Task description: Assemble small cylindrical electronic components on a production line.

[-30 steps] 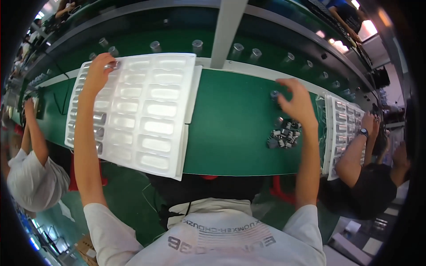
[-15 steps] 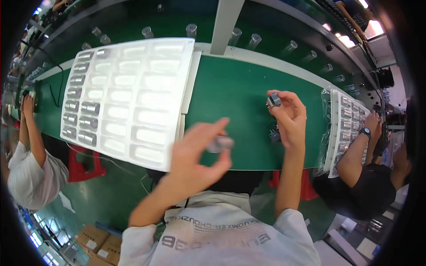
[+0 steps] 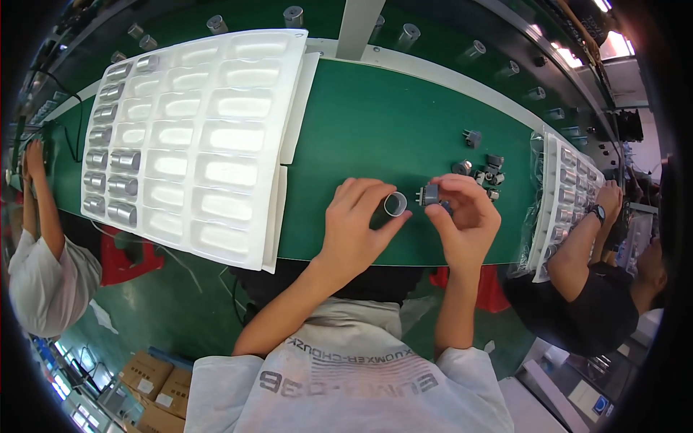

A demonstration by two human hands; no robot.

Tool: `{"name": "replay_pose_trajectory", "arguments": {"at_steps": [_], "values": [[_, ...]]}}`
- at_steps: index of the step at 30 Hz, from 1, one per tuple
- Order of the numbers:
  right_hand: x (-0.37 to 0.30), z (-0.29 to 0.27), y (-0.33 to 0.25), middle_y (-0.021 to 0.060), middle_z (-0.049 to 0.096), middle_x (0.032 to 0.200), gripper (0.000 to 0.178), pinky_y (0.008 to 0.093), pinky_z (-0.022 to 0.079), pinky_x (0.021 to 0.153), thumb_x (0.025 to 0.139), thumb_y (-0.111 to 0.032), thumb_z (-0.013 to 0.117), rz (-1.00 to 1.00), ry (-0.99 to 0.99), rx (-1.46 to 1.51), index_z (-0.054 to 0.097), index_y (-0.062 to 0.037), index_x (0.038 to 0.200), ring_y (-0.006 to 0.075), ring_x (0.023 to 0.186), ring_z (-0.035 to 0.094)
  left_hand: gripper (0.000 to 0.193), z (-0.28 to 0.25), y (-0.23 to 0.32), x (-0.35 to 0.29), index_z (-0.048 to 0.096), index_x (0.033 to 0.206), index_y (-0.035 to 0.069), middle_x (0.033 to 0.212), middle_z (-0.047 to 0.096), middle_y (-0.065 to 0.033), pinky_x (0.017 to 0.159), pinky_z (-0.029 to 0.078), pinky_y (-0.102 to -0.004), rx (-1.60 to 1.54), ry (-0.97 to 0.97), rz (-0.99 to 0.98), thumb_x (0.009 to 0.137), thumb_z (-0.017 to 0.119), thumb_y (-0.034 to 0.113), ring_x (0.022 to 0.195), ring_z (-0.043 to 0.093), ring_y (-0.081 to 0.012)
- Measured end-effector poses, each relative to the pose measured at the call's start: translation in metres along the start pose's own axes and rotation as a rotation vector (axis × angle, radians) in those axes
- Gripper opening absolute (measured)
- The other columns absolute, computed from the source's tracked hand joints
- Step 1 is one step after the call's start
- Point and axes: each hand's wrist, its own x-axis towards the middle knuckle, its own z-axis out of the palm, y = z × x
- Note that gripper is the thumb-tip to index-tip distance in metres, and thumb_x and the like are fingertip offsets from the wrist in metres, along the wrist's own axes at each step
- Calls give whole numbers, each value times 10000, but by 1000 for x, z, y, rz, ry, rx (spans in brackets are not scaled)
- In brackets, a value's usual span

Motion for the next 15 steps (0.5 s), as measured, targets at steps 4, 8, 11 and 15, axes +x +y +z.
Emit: {"name": "replay_pose_trajectory", "arguments": {"at_steps": [4,8,11,15], "values": [[-7,0,0,180,661,1219,334,320,558,894,857,51,801,80,63,122,655,49,1157,199,1036,673,351,-10,11,12,726,1149,4,1047,694,-94,739,572,-316,-585,11,-449,814,807,-63,1041,691,-168],[-8,6,-2,183,659,1232,306,307,544,902,874,43,788,125,147,158,651,41,1148,179,1019,663,435,-9,-7,7,706,1272,21,1182,594,-117,779,567,-338,-321,13,-210,861,714,-121,1092,673,-235],[-10,7,0,187,656,1241,308,310,541,915,876,59,778,119,156,168,649,39,1155,176,1019,662,458,-16,0,7,695,1285,15,1173,583,-145,835,553,-413,425,-91,192,845,703,-111,1061,646,-332],[-9,7,1,187,639,1229,322,317,589,916,836,171,752,83,128,210,661,96,1136,202,1030,690,477,-23,1,9,656,1287,-5,1174,571,-154,871,513,-413,102,-114,-33,827,652,-131,1056,603,-339]]}}
